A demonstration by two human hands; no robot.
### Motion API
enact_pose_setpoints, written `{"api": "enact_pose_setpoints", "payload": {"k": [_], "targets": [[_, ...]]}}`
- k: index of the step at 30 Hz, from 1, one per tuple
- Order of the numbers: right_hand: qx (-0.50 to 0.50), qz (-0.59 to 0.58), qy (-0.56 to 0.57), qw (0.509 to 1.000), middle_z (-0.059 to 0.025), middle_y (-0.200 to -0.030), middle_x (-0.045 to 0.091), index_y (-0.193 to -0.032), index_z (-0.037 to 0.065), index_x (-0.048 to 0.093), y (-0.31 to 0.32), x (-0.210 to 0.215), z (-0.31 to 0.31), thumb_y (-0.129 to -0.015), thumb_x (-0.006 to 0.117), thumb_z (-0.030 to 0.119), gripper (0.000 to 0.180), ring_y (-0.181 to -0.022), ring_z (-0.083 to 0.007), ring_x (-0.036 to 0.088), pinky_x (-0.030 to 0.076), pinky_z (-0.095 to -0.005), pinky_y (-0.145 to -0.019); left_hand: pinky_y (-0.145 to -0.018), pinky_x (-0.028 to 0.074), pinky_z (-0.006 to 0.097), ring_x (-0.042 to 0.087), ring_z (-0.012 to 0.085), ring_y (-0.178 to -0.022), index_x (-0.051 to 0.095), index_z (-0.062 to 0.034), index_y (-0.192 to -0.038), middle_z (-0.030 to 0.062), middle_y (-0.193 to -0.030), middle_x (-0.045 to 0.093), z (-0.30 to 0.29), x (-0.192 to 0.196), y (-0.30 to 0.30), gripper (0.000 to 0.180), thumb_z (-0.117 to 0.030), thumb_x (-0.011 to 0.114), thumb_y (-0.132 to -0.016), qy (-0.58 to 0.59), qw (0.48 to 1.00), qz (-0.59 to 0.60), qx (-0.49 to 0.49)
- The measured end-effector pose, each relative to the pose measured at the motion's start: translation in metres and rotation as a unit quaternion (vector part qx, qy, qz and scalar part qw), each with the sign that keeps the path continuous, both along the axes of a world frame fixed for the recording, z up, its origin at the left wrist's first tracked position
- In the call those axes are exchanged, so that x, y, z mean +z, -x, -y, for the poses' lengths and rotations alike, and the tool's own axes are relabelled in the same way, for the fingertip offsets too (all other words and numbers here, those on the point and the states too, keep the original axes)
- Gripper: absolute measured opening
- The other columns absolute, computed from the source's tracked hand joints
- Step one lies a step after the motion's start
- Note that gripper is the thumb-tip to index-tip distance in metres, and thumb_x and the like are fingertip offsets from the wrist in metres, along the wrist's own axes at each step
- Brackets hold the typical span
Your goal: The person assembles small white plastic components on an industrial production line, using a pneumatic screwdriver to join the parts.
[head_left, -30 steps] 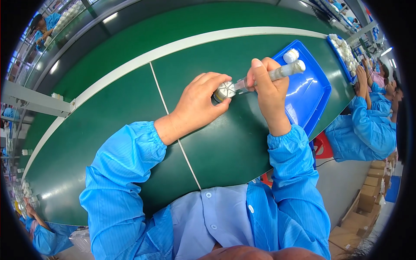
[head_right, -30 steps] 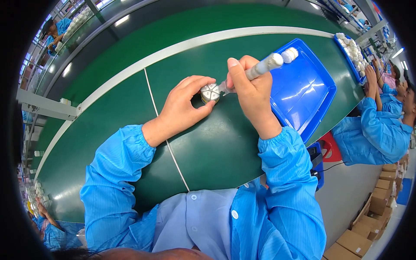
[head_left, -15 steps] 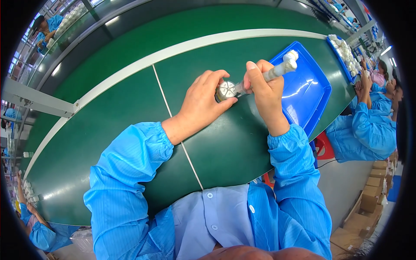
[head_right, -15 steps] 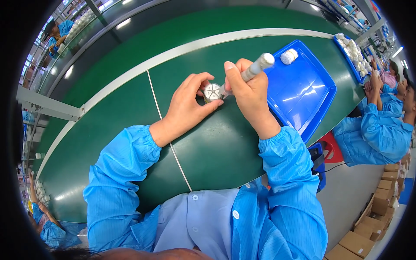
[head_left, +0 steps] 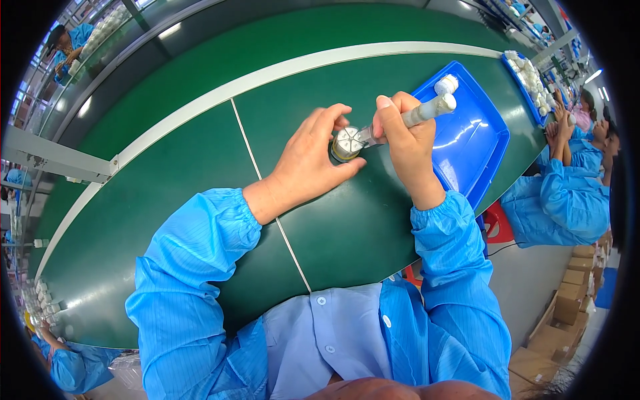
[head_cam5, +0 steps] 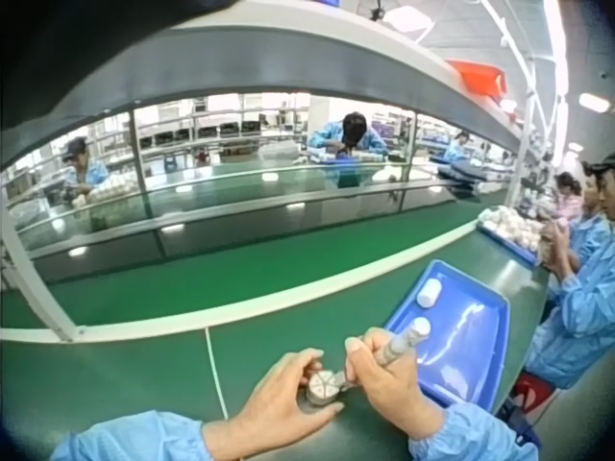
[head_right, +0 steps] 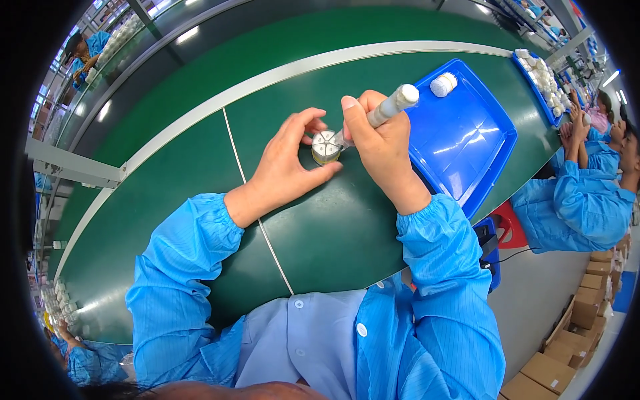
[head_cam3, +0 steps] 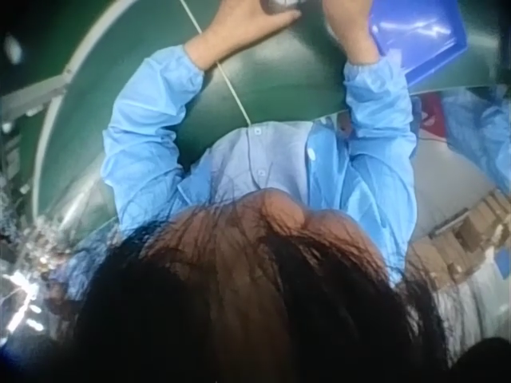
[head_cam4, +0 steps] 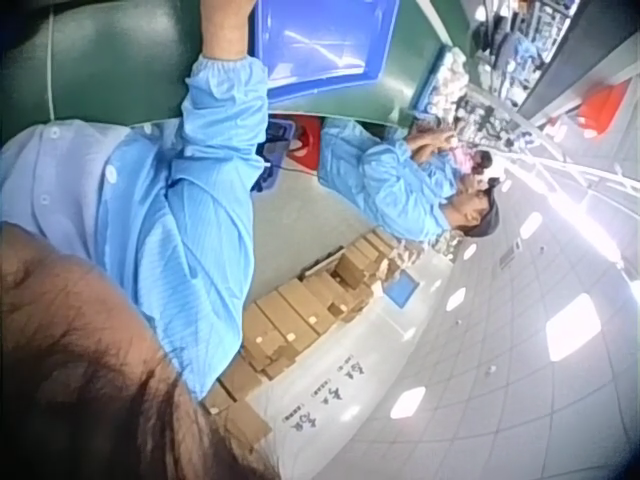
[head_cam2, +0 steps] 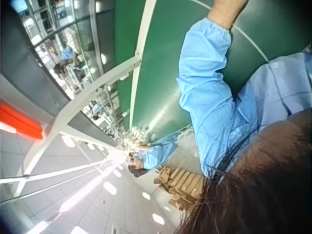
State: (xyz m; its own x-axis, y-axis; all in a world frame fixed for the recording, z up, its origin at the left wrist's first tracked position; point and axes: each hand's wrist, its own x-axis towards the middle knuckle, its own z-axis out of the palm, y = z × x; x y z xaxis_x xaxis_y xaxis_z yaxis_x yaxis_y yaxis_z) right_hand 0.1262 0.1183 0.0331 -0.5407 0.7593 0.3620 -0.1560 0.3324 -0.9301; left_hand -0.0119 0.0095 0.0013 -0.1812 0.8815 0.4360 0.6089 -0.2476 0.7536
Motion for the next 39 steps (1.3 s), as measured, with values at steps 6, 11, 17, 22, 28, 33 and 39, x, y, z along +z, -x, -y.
{"api": "enact_pose_setpoints", "payload": {"k": [6, 11, 17, 22, 28, 33, 39], "targets": [[-0.001, -0.058, 0.045, 0.997, -0.0003, -0.061, 0.055, -0.067, 0.008, 0.050, -0.007, 0.013, -0.004, -0.098, 0.061, 0.018, 0.034, -0.056, -0.0059, 0.049, 0.038, -0.0230, -0.050, -0.095, 0.052, 0.036, 0.066, 0.0276, -0.103, 0.039, -0.0074, -0.140, 0.0142, -0.115, 0.065, 0.000, -0.005, 0.004, 0.073, -0.002, 0.077, -0.078, 0.035, 0.996, 0.062, -0.044], [0.020, -0.022, 0.061, 0.998, -0.0003, -0.062, 0.056, -0.066, 0.009, 0.050, -0.003, 0.008, -0.004, -0.098, 0.061, 0.018, 0.035, -0.056, -0.0059, 0.048, 0.037, -0.0234, -0.050, -0.101, 0.049, 0.037, 0.064, 0.0299, -0.112, 0.037, -0.0076, -0.142, 0.0158, -0.122, 0.064, -0.001, -0.004, 0.008, 0.072, 0.000, 0.073, -0.080, 0.054, 0.988, 0.108, -0.097], [0.036, 0.011, 0.071, 0.997, -0.0001, -0.062, 0.056, -0.066, 0.009, 0.049, -0.002, 0.006, -0.010, -0.098, 0.062, 0.019, 0.035, -0.056, -0.0058, 0.047, 0.037, -0.0234, -0.051, -0.105, 0.046, 0.038, 0.061, 0.0287, -0.119, 0.037, -0.0079, -0.145, 0.0156, -0.128, 0.061, -0.006, -0.002, 0.020, 0.072, 0.002, 0.071, -0.081, 0.070, 0.980, 0.104, -0.155], [0.029, -0.011, 0.081, 0.996, -0.0005, -0.062, 0.056, -0.068, 0.009, 0.050, 0.001, 0.004, -0.006, -0.098, 0.062, 0.020, 0.034, -0.055, -0.0064, 0.047, 0.037, -0.0235, -0.050, -0.104, 0.047, 0.034, 0.059, 0.0221, -0.120, 0.042, -0.0075, -0.144, 0.0117, -0.132, 0.058, -0.017, -0.005, 0.038, 0.069, 0.002, 0.072, -0.083, 0.127, 0.956, 0.137, -0.228], [-0.022, -0.076, 0.075, 0.994, -0.0028, -0.062, 0.055, -0.070, 0.008, 0.050, -0.004, 0.004, -0.011, -0.099, 0.061, 0.021, 0.034, -0.056, -0.0087, 0.048, 0.037, -0.0246, -0.051, -0.101, 0.048, 0.031, 0.059, 0.0159, -0.115, 0.048, -0.0044, -0.140, 0.0083, -0.125, 0.060, -0.023, -0.006, 0.064, 0.062, -0.003, 0.075, -0.085, 0.188, 0.907, 0.311, -0.211], [-0.001, -0.051, 0.061, 0.997, -0.0023, -0.063, 0.055, -0.070, 0.008, 0.051, -0.001, -0.005, -0.007, -0.099, 0.061, 0.022, 0.033, -0.056, -0.0083, 0.048, 0.037, -0.0245, -0.052, -0.096, 0.050, 0.030, 0.063, 0.0155, -0.106, 0.060, -0.0029, -0.129, 0.0073, -0.115, 0.066, -0.021, 0.003, 0.073, 0.044, -0.011, 0.074, -0.088, 0.191, 0.910, 0.319, -0.184], [-0.033, -0.035, 0.011, 0.999, -0.0002, -0.062, 0.055, -0.067, 0.009, 0.051, -0.003, -0.003, 0.001, -0.098, 0.062, 0.019, 0.034, -0.056, -0.0069, 0.050, 0.038, -0.0241, -0.050, -0.085, 0.054, 0.038, 0.065, 0.0312, -0.097, 0.065, -0.0073, -0.118, 0.0138, -0.111, 0.065, -0.036, -0.004, 0.139, 0.044, -0.025, 0.079, -0.080, -0.016, 0.982, -0.126, 0.143]]}}
